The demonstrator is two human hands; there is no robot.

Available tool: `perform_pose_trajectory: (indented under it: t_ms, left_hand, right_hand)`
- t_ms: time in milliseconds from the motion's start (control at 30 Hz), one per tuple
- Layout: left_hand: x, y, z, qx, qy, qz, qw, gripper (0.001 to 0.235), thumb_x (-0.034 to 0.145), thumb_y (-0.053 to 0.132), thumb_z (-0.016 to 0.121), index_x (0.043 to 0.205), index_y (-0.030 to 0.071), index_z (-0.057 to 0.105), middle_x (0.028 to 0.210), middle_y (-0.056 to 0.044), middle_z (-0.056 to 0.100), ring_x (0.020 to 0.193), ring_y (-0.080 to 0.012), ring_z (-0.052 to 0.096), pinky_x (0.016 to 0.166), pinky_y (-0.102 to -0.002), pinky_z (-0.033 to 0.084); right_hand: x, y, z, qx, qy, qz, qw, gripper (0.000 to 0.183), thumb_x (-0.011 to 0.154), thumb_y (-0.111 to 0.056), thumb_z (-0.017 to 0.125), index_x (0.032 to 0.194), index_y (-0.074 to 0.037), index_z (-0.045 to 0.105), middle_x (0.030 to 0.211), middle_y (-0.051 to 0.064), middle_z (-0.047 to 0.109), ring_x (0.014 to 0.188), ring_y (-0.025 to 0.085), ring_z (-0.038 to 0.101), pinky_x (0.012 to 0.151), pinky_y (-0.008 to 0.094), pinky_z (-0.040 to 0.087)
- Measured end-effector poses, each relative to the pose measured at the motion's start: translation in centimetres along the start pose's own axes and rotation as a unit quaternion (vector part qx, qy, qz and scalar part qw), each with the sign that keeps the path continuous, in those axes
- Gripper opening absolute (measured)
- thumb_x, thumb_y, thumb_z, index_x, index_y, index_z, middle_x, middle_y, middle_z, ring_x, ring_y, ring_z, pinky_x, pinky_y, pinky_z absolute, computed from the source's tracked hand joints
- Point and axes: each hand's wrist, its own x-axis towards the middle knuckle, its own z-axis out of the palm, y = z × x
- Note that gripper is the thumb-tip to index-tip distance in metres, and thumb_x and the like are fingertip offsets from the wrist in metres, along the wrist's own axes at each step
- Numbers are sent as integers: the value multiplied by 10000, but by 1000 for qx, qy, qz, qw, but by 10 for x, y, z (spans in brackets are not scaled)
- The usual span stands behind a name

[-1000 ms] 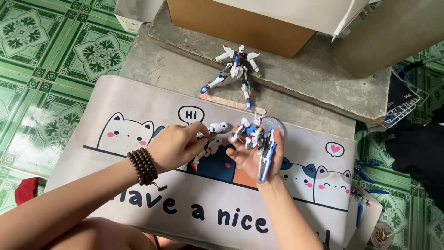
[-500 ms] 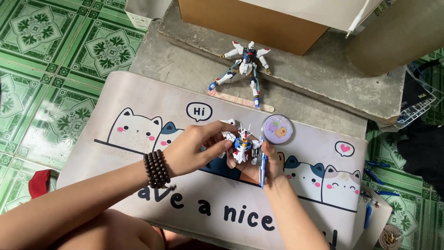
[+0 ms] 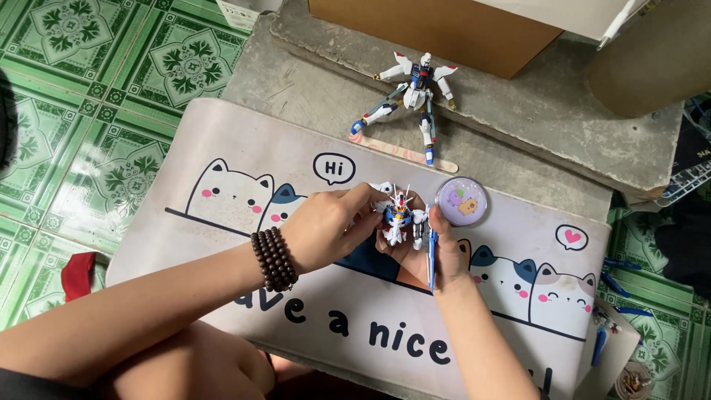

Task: The person assembles plastic robot models by picking up individual robots and attaching their components by hand, then placing the completed robots on a mat.

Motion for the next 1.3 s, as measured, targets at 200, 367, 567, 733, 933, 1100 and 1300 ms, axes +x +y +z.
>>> perform_pose_trajectory:
  t_ms: [200,367,567,733,933,1100,1300]
  left_hand:
    - [-2,3,1,-22,5,-12,1000,201,865,128,585,1029,14,562,721,-130,661,663,-266,684,570,-329,570]
    - [-2,4,2,-64,12,-24,998,207,849,135,596,1011,10,567,716,-147,661,658,-276,686,568,-331,573]
    - [-6,12,2,-114,14,-27,993,219,832,169,601,987,16,579,673,-138,657,608,-271,674,541,-332,565]
    - [-6,8,-8,-228,16,-51,972,270,896,217,451,1033,39,600,592,-102,652,548,-221,648,541,-331,542]
    - [-12,-34,8,403,34,61,913,364,803,380,595,1033,99,583,847,-54,505,806,-220,561,588,-300,543]
    - [-5,-40,17,394,-8,60,917,416,835,352,613,1134,72,542,913,-65,528,937,-240,538,744,-308,491]
    - [6,-67,24,225,-82,-115,964,316,786,300,607,994,69,547,862,-99,585,890,-299,613,719,-374,525]
  right_hand:
    - [-2,2,0,-34,19,-2,999,585,814,-476,575,1264,-129,434,1184,182,542,994,317,577,801,453,528]
    - [-2,-6,17,-54,-2,2,999,626,815,-506,546,1268,-94,415,1167,184,550,985,293,587,786,427,539]
    - [-6,-10,31,-34,-27,14,999,698,808,-508,523,1305,-40,374,1107,192,569,928,265,594,751,398,535]
    - [-7,-9,14,29,-40,2,999,753,787,-481,587,1328,-11,355,1103,221,579,918,299,618,788,431,506]
    - [-3,-25,42,252,-16,-102,962,659,853,-369,569,1352,15,375,916,78,518,712,120,466,658,248,370]
    - [2,-19,21,216,81,-107,967,639,788,-373,624,1289,-25,430,1130,117,522,774,186,504,733,344,371]
    - [1,-17,27,93,136,-98,981,565,789,-339,617,1269,-94,446,1265,120,532,835,186,551,840,367,394]
